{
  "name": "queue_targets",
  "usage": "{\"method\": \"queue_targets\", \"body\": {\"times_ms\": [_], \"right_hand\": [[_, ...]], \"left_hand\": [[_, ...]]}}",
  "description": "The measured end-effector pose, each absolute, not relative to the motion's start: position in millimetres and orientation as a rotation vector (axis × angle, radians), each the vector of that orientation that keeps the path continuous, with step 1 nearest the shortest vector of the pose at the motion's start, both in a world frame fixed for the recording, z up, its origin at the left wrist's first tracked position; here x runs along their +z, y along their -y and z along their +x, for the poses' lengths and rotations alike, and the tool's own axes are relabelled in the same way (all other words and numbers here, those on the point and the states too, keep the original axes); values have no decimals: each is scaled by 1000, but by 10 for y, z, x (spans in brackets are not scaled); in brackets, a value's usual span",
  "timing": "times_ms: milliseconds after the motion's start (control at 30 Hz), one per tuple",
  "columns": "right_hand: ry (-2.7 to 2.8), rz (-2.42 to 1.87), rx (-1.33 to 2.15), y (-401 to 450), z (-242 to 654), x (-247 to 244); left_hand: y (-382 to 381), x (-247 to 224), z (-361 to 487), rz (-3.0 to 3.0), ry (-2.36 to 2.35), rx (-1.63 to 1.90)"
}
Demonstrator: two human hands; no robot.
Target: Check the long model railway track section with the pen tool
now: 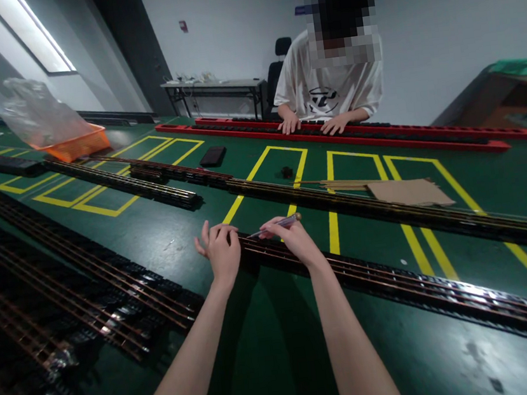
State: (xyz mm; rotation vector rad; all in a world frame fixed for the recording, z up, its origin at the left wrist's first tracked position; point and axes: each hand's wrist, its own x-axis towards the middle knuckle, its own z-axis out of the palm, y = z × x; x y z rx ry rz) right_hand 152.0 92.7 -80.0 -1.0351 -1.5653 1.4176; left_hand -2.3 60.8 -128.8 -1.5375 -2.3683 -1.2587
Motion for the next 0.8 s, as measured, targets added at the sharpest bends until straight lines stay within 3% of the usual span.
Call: {"method": "queue_targets", "body": {"times_ms": [233, 800], "right_hand": [[1537, -1069, 1426, -897, 1606, -811], [1595, -1020, 1443, -961, 1797, -813]], "left_hand": [[-621, -1294, -27, -1821, 2256, -1289], [-622, -1280, -30, -1840, 2277, -1236]]}}
